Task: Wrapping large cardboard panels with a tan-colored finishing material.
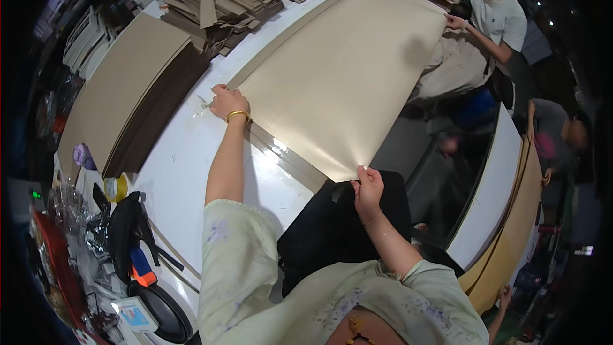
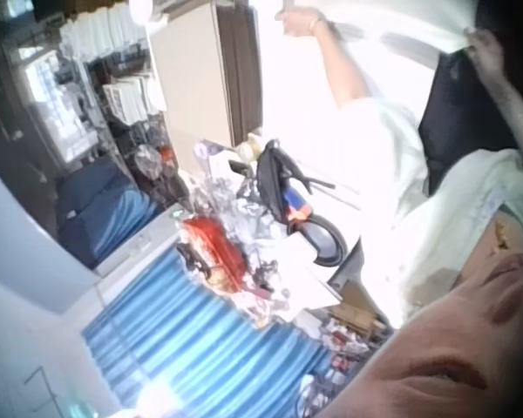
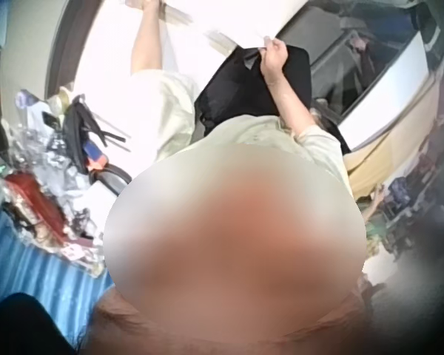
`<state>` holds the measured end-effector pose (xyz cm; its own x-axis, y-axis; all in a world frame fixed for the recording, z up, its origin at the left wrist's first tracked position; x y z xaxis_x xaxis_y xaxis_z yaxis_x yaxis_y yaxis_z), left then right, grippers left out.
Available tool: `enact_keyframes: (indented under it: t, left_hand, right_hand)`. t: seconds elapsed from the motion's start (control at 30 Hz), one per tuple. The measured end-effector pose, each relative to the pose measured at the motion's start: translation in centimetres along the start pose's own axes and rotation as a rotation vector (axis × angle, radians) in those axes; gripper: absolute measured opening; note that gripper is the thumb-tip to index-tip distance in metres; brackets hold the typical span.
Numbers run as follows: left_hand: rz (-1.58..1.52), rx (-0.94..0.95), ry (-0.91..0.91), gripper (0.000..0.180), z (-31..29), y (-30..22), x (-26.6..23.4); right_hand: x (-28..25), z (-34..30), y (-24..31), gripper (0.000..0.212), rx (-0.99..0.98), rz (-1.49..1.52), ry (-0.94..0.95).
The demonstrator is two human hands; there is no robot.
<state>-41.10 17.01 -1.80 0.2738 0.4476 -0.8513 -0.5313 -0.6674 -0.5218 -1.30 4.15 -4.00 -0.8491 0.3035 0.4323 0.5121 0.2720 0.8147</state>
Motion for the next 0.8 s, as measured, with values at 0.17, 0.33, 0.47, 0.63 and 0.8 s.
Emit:
enact_keyframes:
  t: [0.17,0.33,0.47,0.63,0.8]
  left_hand:
    - [0.054,0.021,0.014,0.038,0.2,0.0,0.3]
    - [0.097,0.068,0.003,0.038,0.3,0.2,0.3]
    - [0.096,0.173,-0.001,0.037,0.1,-0.1,0.2]
    - [0.100,0.224,0.022,0.036,0.3,0.4,0.2]
    - [0.089,0.284,0.034,0.035,0.3,0.2,0.5]
  right_hand:
    - [-0.3,0.3,-0.8,0.013,0.039,-0.028,-0.040]
    - [-0.6,0.7,-1.4,0.014,0.069,-0.020,-0.037]
    - [-0.7,0.7,-1.3,0.012,0.072,0.001,-0.034]
    - [-0.3,0.5,-1.8,0.013,0.095,0.010,-0.014]
    - [-0.8,0.6,-1.9,0.013,0.123,0.015,-0.030]
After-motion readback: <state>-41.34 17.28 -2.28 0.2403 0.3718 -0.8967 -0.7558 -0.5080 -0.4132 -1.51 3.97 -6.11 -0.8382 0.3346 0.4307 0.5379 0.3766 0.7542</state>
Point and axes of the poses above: each hand's wrist, its own z-axis towards the middle knuckle, its own x-axis out of the palm, y = z × x, the point moved 5 cm from there along z, towards the middle knuckle, and after that the axes turned 6 degrees about y, right-handed, at the moved point
